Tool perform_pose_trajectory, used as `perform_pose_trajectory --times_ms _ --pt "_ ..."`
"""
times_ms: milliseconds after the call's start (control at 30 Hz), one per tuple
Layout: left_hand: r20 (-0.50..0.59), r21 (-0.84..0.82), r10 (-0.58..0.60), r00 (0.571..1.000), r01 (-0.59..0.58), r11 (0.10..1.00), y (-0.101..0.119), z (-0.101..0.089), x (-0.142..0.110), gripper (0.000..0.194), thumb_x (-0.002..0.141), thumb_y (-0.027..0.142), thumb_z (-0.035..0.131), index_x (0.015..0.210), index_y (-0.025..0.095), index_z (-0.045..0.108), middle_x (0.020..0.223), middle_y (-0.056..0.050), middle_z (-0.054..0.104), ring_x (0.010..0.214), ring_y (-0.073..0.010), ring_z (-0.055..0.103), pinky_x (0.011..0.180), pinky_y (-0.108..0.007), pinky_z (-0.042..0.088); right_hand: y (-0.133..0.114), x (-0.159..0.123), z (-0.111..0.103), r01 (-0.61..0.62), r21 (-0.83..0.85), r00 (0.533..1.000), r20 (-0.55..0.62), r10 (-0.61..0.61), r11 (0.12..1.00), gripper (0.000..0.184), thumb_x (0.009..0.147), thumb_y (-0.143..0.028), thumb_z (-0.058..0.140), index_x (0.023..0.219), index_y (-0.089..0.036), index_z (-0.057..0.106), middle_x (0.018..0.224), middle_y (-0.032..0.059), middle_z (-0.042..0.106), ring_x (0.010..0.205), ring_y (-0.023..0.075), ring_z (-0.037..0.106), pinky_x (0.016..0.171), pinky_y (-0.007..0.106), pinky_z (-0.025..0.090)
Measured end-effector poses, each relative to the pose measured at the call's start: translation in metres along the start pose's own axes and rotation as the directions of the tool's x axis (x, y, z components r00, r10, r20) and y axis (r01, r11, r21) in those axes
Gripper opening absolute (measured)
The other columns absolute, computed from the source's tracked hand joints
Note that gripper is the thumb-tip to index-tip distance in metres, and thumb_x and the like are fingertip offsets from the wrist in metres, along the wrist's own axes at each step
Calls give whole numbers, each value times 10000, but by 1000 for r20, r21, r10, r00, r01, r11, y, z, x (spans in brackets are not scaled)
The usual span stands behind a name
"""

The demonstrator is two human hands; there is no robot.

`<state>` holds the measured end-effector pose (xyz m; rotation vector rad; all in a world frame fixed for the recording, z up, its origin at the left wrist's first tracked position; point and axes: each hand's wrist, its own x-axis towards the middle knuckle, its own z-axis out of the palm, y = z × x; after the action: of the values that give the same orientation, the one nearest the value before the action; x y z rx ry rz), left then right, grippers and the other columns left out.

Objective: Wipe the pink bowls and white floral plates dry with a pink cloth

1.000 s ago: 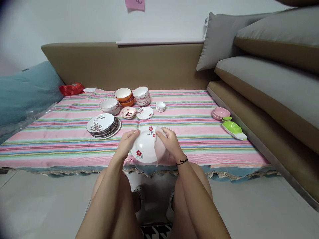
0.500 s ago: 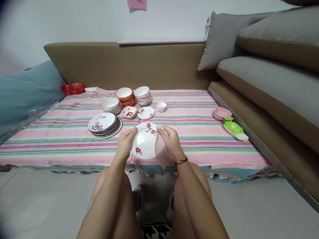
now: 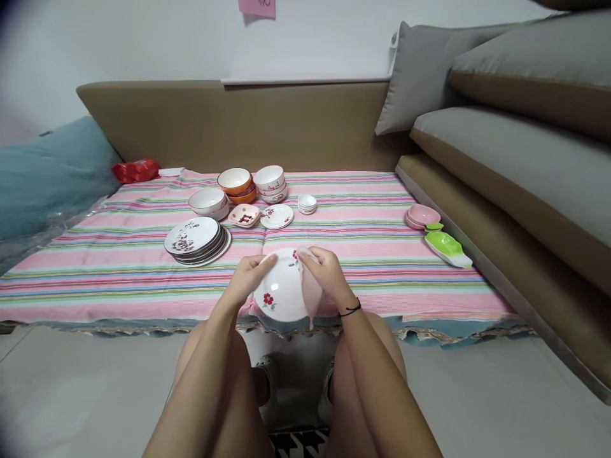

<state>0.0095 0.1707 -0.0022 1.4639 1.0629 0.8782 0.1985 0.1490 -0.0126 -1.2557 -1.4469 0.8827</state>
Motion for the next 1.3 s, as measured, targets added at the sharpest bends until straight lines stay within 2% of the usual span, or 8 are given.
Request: perform_pose_trajectory --times_ms 200,367,500,600,700,833,1067,1300 --pt "149 13 -55 987 54 998 0 1 -6 452 780 539 575 562 155 478 524 20 395 485 -94 353 452 -217 227 -7 -2 4 15 -30 980 197 -9 999 428 821 -477 543 552 -190 373 573 -41 348 577 102 338 540 241 269" --pt "-185 -174 -31 982 -2 985 -4 4 -1 445 750 524 617 551 165 446 511 36 356 468 -84 316 442 -221 218 -8 2 5 -20 117 997 -67 28 993 291 798 -457 583 723 -176 573 694 -4 534 679 142 469 612 248 359" --pt "-505 -280 -54 862 -105 954 -13 10 7 421 757 506 613 569 168 447 525 38 370 487 -88 326 448 -217 242 -7 0 12 -39 178 982 -176 71 983 285 799 -458 581 820 -174 603 773 12 583 740 164 507 649 256 393" --pt "-610 -293 -64 790 -149 944 -17 15 8 404 781 506 581 595 164 471 549 32 402 510 -92 347 461 -214 272 -7 -2 21 -66 156 981 -170 93 986 306 814 -465 555 875 -170 609 808 17 595 744 165 511 649 256 402" --pt "-570 -303 -45 820 -159 940 -14 16 6 381 777 503 578 631 160 501 581 26 441 534 -96 371 471 -209 293 -5 -3 23 -67 119 978 -191 89 991 317 833 -458 527 909 -165 619 827 27 612 742 167 517 661 264 408" --pt "-339 -325 -115 934 -1 946 -2 11 1 305 737 455 615 709 156 562 596 23 491 531 -107 412 466 -213 319 -1 1 8 -18 121 977 -210 44 992 327 845 -460 519 941 -171 639 869 42 642 777 184 541 685 283 420" --pt "-128 -125 -130 983 114 986 4 3 -3 422 713 540 636 607 135 586 530 -1 521 484 -118 427 448 -233 280 -2 0 -5 25 90 999 26 -27 996 331 841 -475 537 952 -189 661 995 55 669 937 223 575 831 330 432" --pt "-371 -303 -156 915 40 952 -8 17 4 456 693 585 637 638 135 593 562 -2 548 514 -121 464 483 -235 332 -7 -2 5 -16 116 996 -83 25 993 299 857 -472 507 868 -189 602 788 19 595 726 168 516 660 271 410"
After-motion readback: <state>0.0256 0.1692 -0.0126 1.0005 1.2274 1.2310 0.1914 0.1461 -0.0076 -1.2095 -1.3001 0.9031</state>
